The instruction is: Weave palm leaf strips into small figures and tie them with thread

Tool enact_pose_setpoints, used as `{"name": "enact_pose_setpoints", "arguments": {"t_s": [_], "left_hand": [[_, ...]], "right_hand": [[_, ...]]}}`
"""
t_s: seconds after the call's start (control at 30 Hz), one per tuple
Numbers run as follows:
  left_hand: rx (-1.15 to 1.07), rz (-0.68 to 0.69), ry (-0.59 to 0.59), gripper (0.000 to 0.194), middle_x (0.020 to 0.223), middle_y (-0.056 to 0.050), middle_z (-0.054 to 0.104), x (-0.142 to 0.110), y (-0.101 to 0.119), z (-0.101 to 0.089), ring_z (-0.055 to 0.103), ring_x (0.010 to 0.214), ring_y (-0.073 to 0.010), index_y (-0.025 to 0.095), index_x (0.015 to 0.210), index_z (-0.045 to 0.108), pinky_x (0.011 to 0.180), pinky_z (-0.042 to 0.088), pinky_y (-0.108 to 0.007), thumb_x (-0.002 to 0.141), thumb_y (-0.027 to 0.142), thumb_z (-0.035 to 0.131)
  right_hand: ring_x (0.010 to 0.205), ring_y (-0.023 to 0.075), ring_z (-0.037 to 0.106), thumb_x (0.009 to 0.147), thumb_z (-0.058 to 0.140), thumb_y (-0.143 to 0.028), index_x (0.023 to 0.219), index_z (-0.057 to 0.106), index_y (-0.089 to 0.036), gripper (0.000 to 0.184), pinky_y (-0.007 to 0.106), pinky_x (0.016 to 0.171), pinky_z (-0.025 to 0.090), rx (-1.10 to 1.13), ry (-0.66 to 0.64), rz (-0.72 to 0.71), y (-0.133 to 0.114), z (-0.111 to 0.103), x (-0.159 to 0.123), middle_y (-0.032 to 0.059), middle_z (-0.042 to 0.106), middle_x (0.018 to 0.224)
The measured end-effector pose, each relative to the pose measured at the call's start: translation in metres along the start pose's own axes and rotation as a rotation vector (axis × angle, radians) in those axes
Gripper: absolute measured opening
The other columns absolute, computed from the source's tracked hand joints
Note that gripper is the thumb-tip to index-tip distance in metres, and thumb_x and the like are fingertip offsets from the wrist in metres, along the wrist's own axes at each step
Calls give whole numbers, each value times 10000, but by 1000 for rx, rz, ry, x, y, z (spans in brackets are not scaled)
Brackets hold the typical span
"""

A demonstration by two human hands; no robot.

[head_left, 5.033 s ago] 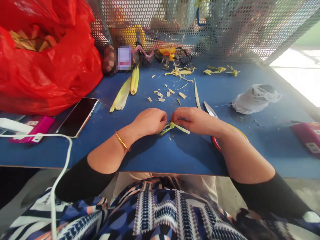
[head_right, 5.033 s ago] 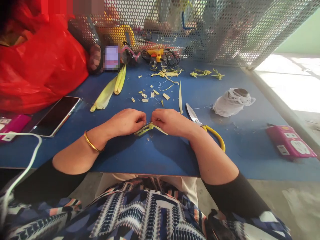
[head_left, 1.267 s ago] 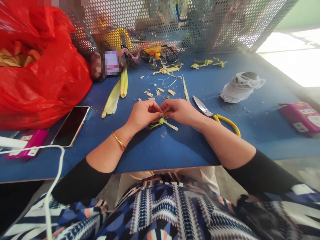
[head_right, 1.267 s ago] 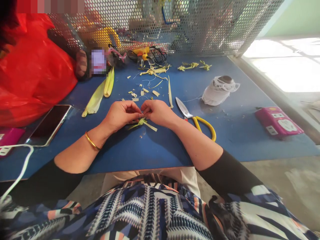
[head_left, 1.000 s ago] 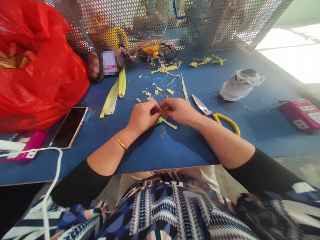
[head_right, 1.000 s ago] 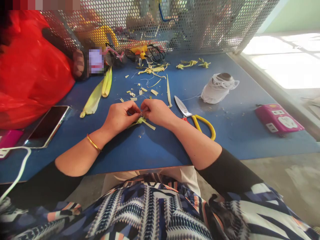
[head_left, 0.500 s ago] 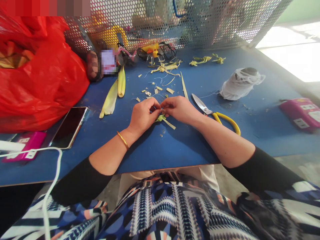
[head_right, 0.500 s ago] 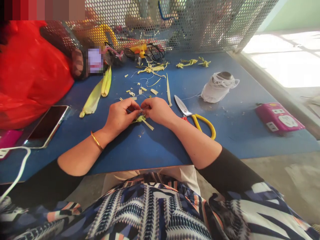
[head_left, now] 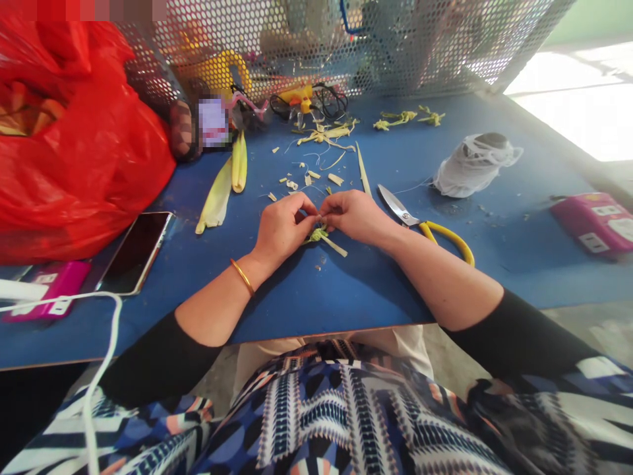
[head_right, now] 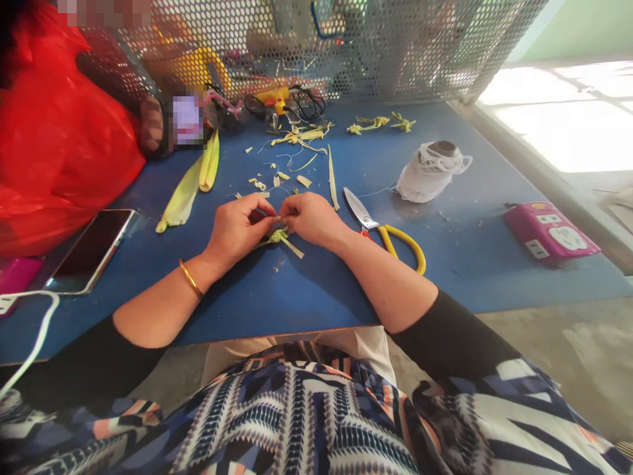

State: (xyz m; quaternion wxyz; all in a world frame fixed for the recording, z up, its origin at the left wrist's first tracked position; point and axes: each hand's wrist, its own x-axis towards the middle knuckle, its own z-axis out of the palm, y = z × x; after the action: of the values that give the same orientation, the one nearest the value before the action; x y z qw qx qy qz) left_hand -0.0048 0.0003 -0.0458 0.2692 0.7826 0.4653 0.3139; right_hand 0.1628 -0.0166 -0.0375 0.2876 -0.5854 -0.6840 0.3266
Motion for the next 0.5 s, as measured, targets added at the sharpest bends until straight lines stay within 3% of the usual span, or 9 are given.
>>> {"name": "enact_pose_setpoints", "arguments": {"t_s": [0.33,0.5], "left_hand": [[-260,-77,-58,124,663,19,640,8,-11,-2,609,590,-133,197,721,552,618,475,-257,749,248,662],[-176,-133,13,86,655,9,657,9,-15,-1,628,620,-148,193,725,568,641,483,-277,759,228,638]], "right_hand": [[567,111,584,741,553,-35,715,668,-155,168,239,612,399,-147,-96,4,-3,-12,-2,-18,645,626],[616,112,577,712,527,-23,712,692,-158,214,236,646,409,-345,-184,-74,-2,-19,-3,12,685,740]]}}
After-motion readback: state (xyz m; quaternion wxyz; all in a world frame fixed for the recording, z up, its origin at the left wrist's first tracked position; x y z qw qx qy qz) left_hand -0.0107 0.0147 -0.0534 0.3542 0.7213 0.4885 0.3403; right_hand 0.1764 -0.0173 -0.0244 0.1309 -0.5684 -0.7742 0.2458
